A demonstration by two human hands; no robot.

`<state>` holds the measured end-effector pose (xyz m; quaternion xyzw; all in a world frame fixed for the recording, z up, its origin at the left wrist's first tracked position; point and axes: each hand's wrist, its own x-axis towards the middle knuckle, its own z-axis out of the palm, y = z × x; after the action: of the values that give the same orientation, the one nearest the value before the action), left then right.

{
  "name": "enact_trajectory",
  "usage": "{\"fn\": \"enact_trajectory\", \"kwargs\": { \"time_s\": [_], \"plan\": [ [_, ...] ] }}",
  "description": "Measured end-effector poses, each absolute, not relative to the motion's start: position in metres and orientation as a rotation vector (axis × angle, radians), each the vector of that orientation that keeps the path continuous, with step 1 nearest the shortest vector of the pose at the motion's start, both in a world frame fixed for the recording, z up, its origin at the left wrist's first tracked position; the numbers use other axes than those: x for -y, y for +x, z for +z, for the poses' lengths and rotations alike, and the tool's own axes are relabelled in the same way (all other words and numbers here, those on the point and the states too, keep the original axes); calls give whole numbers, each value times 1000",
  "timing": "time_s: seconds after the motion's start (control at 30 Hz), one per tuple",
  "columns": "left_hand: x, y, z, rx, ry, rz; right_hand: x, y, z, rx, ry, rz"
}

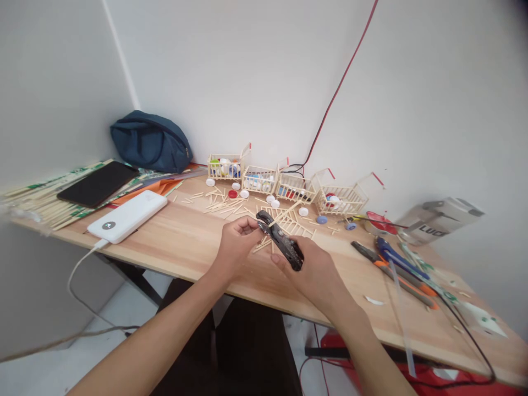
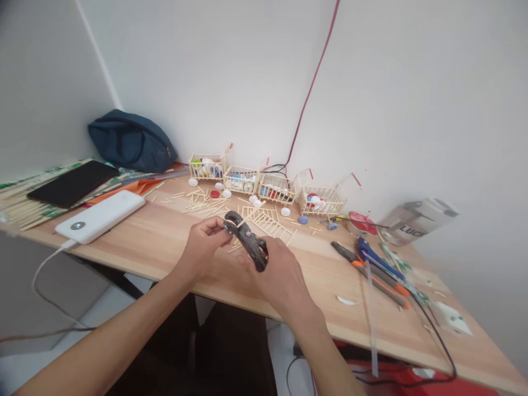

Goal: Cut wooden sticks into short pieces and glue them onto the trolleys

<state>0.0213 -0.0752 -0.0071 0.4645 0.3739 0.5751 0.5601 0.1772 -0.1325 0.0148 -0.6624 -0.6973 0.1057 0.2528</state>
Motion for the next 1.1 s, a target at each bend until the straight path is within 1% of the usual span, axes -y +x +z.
{"fn": "enact_trajectory", "kwargs": {
  "time_s": [0.43, 0.7, 1.1],
  "plan": [
    [74, 22, -5, -961, 1240, 1345, 134, 178, 10, 1918, -1871, 205],
    [75, 24, -5, -984, 1371, 1433, 135, 173, 8, 1891, -1894, 218],
    [76, 26, -3, -992, 1463, 1429, 136, 171, 0, 1848, -1902, 239]
  ]
}}
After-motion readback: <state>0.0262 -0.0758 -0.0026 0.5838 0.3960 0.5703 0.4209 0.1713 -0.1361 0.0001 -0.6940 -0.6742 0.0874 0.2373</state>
